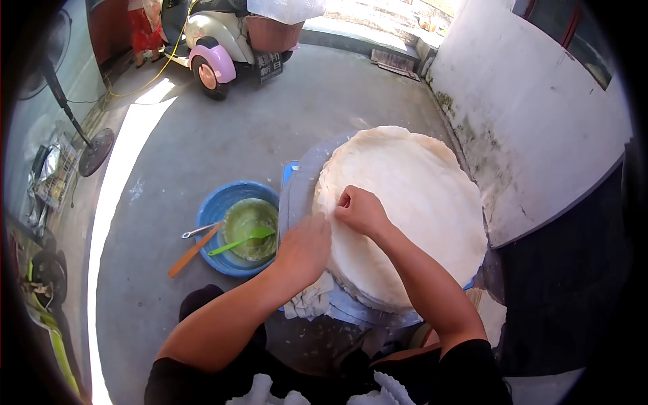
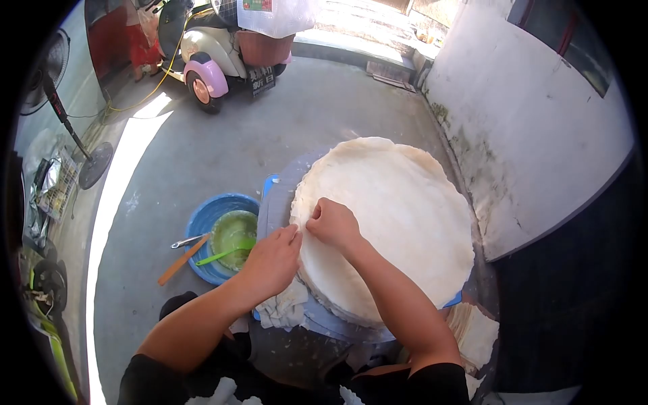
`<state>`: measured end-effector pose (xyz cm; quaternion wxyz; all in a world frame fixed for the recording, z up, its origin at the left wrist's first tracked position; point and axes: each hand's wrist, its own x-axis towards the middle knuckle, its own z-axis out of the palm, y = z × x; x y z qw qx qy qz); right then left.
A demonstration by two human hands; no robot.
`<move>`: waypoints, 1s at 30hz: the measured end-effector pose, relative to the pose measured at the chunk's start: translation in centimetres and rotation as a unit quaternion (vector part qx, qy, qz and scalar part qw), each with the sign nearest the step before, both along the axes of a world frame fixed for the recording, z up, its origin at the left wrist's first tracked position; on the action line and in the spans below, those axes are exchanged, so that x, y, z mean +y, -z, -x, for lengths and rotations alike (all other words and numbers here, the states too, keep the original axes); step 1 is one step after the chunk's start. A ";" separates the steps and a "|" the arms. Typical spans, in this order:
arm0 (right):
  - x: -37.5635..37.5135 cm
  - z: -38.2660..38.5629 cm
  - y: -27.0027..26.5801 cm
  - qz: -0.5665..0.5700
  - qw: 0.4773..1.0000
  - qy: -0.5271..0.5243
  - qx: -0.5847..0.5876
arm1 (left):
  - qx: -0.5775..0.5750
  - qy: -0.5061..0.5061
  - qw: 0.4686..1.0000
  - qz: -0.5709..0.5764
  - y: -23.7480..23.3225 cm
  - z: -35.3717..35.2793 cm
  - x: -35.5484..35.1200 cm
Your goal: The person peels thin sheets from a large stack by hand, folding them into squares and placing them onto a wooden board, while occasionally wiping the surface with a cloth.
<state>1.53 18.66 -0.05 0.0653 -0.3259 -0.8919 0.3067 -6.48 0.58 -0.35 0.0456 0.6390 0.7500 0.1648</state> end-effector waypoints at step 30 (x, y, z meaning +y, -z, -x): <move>0.6 -1.6 -0.4 -0.092 0.993 0.074 0.013 | 0.106 0.036 0.983 -0.142 2.0 -0.5 1.3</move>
